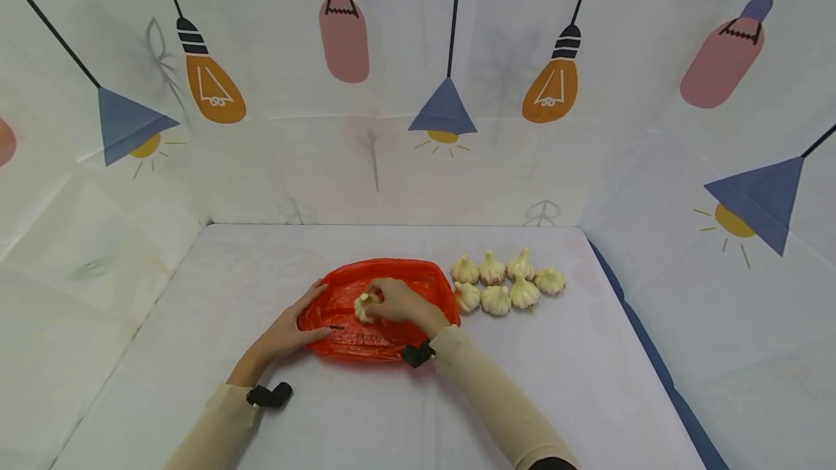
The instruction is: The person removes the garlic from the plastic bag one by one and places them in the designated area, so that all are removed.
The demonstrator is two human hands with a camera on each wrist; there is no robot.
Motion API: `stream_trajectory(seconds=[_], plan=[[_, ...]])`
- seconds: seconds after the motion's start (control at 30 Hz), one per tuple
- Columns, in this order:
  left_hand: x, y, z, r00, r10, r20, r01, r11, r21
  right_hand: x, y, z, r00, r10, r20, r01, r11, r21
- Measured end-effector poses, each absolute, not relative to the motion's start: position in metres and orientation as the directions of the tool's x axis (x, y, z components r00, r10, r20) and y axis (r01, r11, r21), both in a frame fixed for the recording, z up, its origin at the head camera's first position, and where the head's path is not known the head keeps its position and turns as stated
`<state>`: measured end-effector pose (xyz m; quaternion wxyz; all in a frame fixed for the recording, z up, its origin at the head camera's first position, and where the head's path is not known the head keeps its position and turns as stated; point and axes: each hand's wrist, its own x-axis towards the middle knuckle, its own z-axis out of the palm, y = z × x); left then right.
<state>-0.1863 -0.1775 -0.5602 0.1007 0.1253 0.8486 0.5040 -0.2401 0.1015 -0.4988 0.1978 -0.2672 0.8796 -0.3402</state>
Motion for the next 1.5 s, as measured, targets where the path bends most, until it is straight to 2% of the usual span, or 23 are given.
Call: stream_trajectory(seconds=[0.5,0.73,1.5], plan=[[-0.187,-0.178,-0.560,-0.949,0.312,-0.051,0.103,0.458,0.883,-0.250,0.094,-0.508,-0.840,-0.527,-0.133,-0.268,0.615,-0.742],[-0.187,-0.178,-0.561,-0.949,0.311,-0.047,0.106,0.456,0.884,-0.249,0.096,-0.512,-0.861,-0.505,-0.065,-0.286,0.584,-0.760],[-0.186,-0.177,-0.558,-0.948,0.310,-0.074,0.083,0.463,0.882,-0.241,0.106,-0.519,-0.879,-0.475,-0.029,-0.216,0.453,-0.865]])
